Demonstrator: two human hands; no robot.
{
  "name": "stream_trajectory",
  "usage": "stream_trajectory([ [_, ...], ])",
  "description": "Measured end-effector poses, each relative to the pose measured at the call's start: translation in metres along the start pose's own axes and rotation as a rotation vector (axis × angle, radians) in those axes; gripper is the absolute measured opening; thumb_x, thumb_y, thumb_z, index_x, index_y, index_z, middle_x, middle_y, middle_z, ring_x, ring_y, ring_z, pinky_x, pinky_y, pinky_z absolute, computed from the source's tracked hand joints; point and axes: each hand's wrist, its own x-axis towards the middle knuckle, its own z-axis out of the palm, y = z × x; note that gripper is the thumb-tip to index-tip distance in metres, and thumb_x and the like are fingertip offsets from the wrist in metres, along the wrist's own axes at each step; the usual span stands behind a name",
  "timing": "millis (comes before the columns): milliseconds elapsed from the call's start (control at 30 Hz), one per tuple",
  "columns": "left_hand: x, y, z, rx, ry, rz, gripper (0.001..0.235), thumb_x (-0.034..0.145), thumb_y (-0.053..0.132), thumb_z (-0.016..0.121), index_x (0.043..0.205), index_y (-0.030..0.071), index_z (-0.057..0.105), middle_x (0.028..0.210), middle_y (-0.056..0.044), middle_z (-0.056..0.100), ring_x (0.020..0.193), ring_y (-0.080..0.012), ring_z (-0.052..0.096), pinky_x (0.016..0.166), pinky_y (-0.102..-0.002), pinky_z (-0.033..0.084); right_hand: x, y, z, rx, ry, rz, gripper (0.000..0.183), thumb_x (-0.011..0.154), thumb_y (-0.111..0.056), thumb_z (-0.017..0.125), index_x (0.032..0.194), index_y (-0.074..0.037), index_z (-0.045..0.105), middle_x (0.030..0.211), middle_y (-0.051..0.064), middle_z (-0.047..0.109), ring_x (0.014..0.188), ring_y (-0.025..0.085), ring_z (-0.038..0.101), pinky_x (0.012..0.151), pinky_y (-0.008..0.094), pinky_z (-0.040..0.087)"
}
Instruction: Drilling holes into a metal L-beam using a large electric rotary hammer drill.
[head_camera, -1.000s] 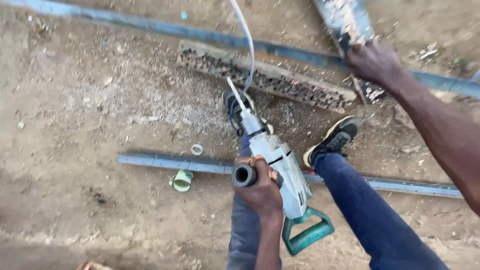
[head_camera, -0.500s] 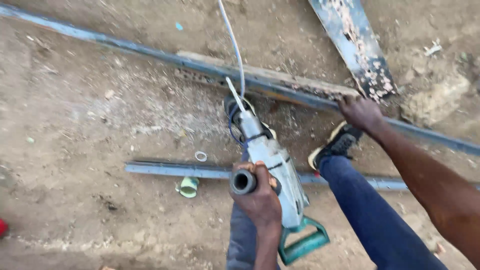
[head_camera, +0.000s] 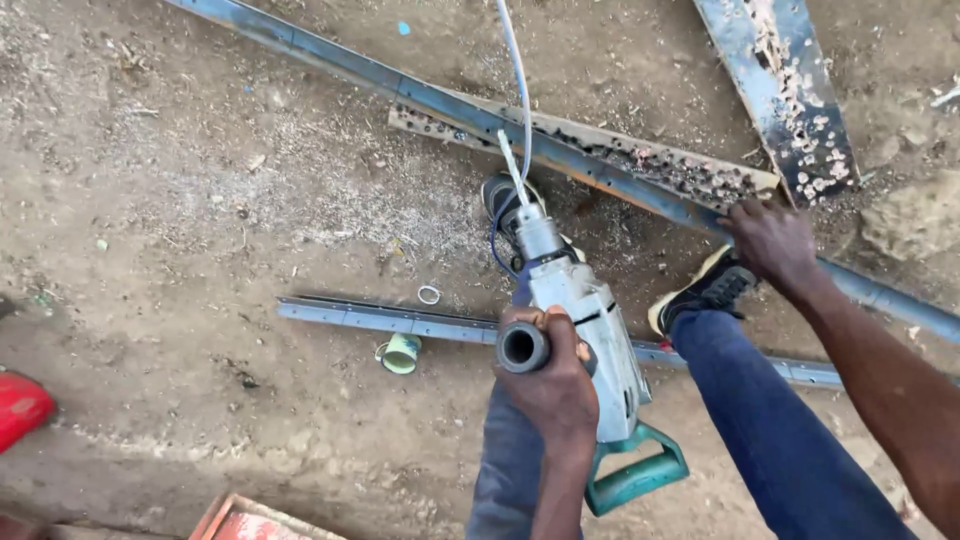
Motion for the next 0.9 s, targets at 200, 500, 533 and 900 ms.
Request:
stream_trajectory([
  [200, -0.002, 0.002, -0.005, 0.084, -0.069, 0.044, 0.021, 0.093, 0.006, 0.065, 0.081, 0.015, 0.051, 0.067, -0.001, 0.058, 0.055, -0.0122, 0.057, 0.049, -0.029, 0.05, 0.003, 0.018, -0.012, -0.129, -0.003, 0.002, 0.029, 0.107, -0.036, 0.054, 0.122, -0.013, 0.061, 0.112, 0.002, 0.069, 0.095, 0.02, 0.067, 0.051, 0.03, 0.059],
  [500, -0.008, 0.002, 0.001, 0.036, -0.07, 0.067, 0.021, 0.093, 0.002, 0.064, 0.08, 0.013, 0.05, 0.061, -0.004, 0.056, 0.048, -0.0132, 0.054, 0.043, -0.03, 0.046, 0.015, 0.005, -0.039, -0.042, -0.065, 0.023, 0.041, 0.099, -0.023, 0.064, 0.138, -0.01, 0.057, 0.126, 0.008, 0.065, 0.109, 0.024, 0.062, 0.07, 0.033, 0.064],
  [533, -0.007, 0.0, 0.002, 0.009, -0.053, 0.05, 0.022, 0.092, 0.002, 0.064, 0.079, 0.012, 0.049, 0.06, -0.005, 0.055, 0.048, -0.0141, 0.052, 0.043, -0.031, 0.044, 0.016, -0.003, -0.038, -0.003, 0.046, 0.042, 0.038, 0.099, -0.026, 0.065, 0.133, -0.011, 0.062, 0.117, 0.005, 0.071, 0.097, 0.02, 0.064, 0.072, 0.033, 0.061],
  [900, -0.014, -0.004, 0.015, -0.015, -0.074, 0.02, 0.022, 0.092, 0.002, 0.064, 0.079, 0.01, 0.049, 0.058, -0.008, 0.05, 0.044, -0.0174, 0.051, 0.04, -0.033, 0.045, 0.08, -0.034, -0.038, 0.104, 0.286, -0.001, 0.021, 0.101, -0.022, 0.065, 0.119, -0.011, 0.069, 0.107, 0.005, 0.07, 0.097, 0.021, 0.064, 0.086, 0.043, 0.057],
])
